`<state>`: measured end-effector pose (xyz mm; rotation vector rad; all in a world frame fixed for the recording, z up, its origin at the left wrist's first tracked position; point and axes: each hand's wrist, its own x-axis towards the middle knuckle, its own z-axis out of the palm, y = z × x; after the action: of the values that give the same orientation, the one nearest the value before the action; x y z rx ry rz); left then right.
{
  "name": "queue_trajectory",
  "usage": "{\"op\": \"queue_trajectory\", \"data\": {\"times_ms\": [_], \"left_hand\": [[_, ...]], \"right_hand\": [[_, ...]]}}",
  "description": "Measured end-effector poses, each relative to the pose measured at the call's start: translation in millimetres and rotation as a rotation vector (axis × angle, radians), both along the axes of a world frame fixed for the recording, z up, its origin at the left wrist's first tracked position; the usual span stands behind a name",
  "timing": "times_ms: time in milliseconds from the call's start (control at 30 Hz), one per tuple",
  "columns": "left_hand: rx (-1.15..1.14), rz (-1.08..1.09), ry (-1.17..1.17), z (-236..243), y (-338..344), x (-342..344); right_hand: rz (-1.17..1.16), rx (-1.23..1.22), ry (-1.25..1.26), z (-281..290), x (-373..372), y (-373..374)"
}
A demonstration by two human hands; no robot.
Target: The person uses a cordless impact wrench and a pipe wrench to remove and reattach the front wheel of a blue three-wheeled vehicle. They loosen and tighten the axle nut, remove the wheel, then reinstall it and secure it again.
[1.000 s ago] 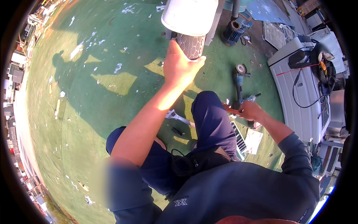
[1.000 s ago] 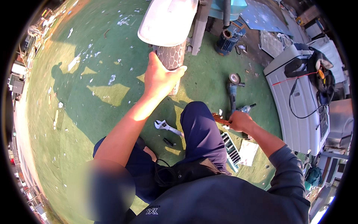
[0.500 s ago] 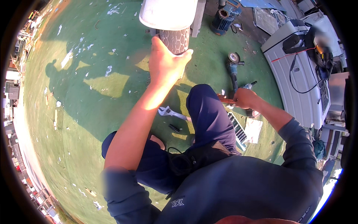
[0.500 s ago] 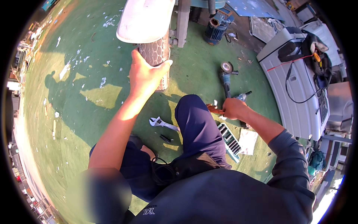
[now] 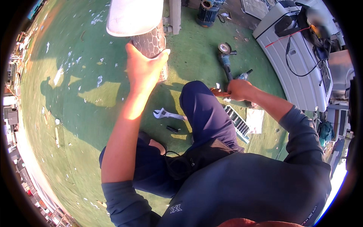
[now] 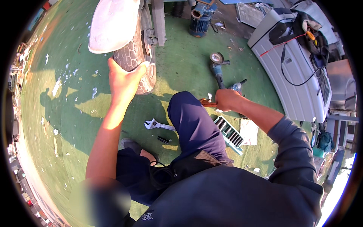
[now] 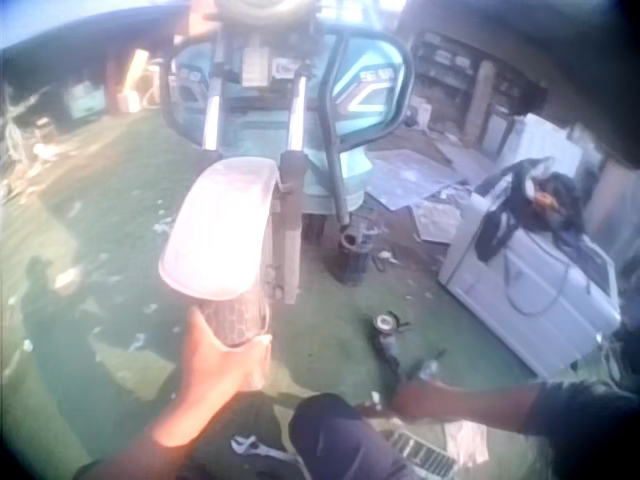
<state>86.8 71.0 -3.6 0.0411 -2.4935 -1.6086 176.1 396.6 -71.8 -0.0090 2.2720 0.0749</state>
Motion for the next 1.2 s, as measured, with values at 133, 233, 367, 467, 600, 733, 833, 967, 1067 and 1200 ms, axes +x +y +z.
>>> {"op": "queue_trajectory", "data": {"times_ms": [133, 233, 367, 467, 600, 733, 833, 967, 1067, 1200], "left_hand": [[-0.048, 0.014, 0.003, -7.7, -2.4, -3.4], [-0.091, 0.023, 0.000, -7.1, -1.8, -2.7], [-0.101, 0.022, 0.006, -6.7, -0.7, -1.7], [-0.109, 0.024, -0.002, -6.8, 2.7, -1.9], [-0.067, 0.013, 0.007, -9.5, 0.5, -4.0], [0.006, -0.014, 0.063, -12.8, -5.7, -9.0], [-0.011, -0.001, 0.068, -16.6, -13.4, -12.0], [0.048, -0.013, 0.077, -24.7, -20.3, -17.8], [0.168, -0.055, 0.081, -28.0, -27.6, -20.4], [0.136, -0.055, 0.111, -22.3, -31.3, -21.7]], "right_hand": [[-0.019, -0.003, 0.008, -3.4, 1.5, 3.0], [-0.023, -0.002, 0.007, -3.8, 1.4, 3.4], [-0.018, -0.051, 0.010, -0.6, 1.0, 3.6], [-0.026, -0.069, 0.019, 0.9, 2.1, 5.0], [-0.028, -0.044, -0.002, 1.8, -0.9, 2.6], [-0.018, -0.007, -0.018, 0.5, -2.4, 2.5], [-0.017, 0.005, -0.010, -0.3, -2.5, 2.3], [-0.013, 0.032, -0.004, -5.5, -2.1, 3.5], [-0.006, 0.029, -0.015, -3.7, -4.6, 0.1], [-0.021, 0.029, -0.013, 0.9, -5.1, -2.3]]}}
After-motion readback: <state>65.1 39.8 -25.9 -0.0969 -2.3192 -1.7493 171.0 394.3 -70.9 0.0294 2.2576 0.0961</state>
